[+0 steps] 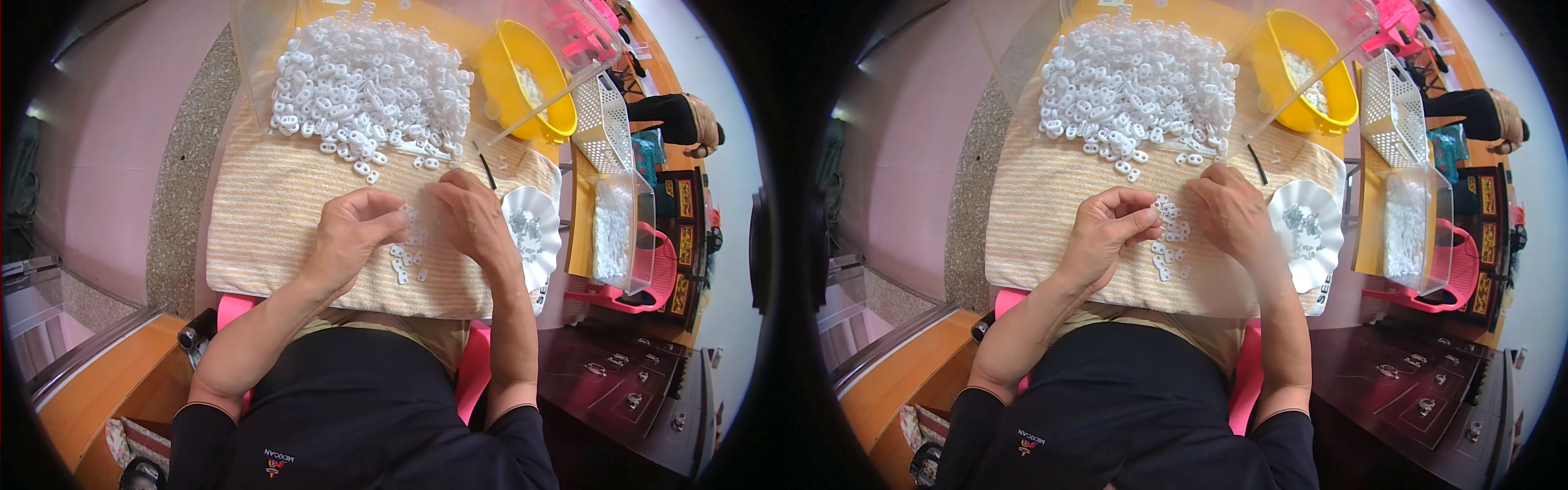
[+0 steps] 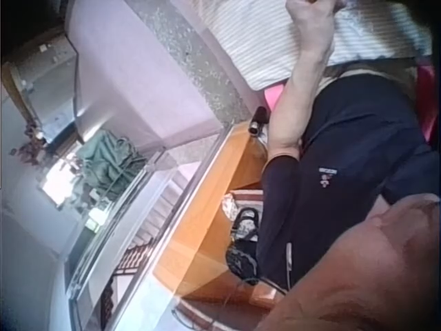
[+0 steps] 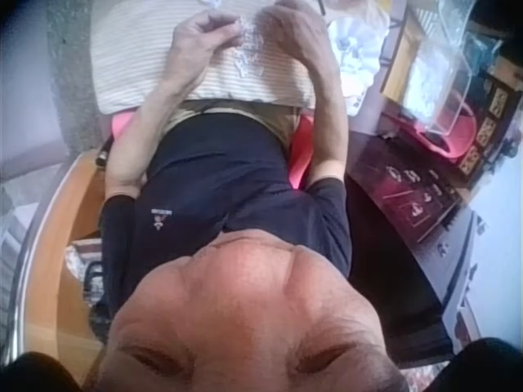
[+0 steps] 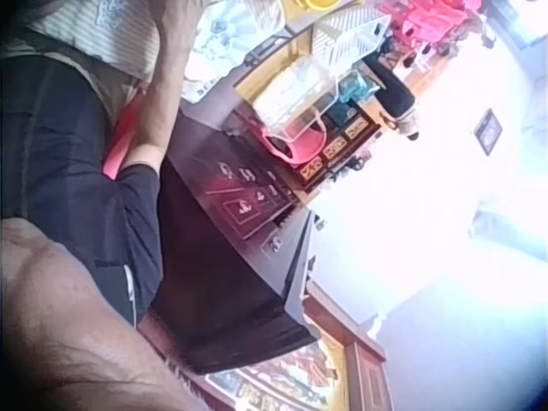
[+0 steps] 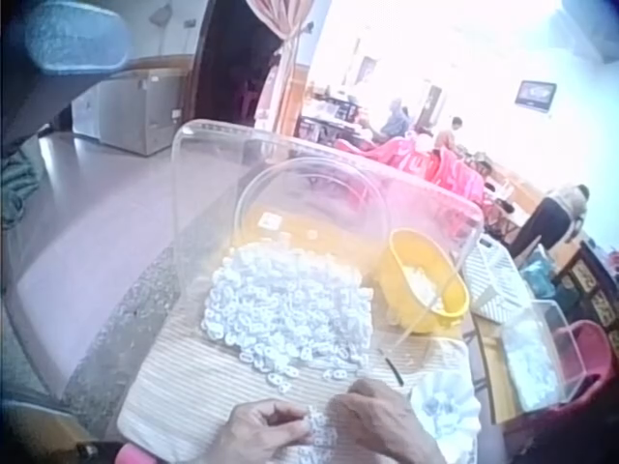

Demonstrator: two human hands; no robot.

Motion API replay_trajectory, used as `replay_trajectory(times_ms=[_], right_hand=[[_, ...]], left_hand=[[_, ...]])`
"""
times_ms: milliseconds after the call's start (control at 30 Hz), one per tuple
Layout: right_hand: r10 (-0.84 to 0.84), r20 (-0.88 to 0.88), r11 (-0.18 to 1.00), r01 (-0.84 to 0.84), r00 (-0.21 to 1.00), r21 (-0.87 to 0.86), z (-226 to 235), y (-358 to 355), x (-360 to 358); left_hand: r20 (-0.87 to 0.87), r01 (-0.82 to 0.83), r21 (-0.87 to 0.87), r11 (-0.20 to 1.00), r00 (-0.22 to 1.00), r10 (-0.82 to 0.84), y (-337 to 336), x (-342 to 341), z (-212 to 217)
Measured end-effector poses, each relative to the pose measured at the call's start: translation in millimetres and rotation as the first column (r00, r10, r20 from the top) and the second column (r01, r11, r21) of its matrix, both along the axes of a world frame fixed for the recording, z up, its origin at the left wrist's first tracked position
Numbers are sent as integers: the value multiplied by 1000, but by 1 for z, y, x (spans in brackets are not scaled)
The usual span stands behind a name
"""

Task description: Assembling small white plastic components by snapping two pieces together.

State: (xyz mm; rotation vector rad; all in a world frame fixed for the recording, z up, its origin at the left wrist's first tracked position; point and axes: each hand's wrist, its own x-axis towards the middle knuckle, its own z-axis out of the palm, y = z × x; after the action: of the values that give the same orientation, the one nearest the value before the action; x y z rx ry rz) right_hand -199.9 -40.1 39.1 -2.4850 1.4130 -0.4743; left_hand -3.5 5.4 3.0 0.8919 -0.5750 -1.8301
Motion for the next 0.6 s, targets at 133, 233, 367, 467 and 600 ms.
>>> replay_trajectory(times_ms=[133, 233, 367, 467, 600], right_hand=[[-10, -54, 999, 13, 998, 50, -9, -5, -3], [-2, -99, 996, 11, 995, 86, -6, -5, -2], [-8, -113, 996, 18, 994, 90, -3, -2, 0], [0, -85, 996, 7, 996, 90, -1, 0, 1], [-36, 9, 994, 35, 999, 104, -5, 2, -7]], left_hand=[[-9, 2, 3, 1000, 1000, -2, -1, 1, -1], [-8, -2, 1, 1000, 1000, 2, -1, 1, -1], [-5, 2, -2, 1000, 1000, -2, -1, 1, 0], [2, -6, -1, 1000, 1000, 6, 0, 1, 0], [0, -19, 2, 1000, 1000, 19, 0, 0, 1]])
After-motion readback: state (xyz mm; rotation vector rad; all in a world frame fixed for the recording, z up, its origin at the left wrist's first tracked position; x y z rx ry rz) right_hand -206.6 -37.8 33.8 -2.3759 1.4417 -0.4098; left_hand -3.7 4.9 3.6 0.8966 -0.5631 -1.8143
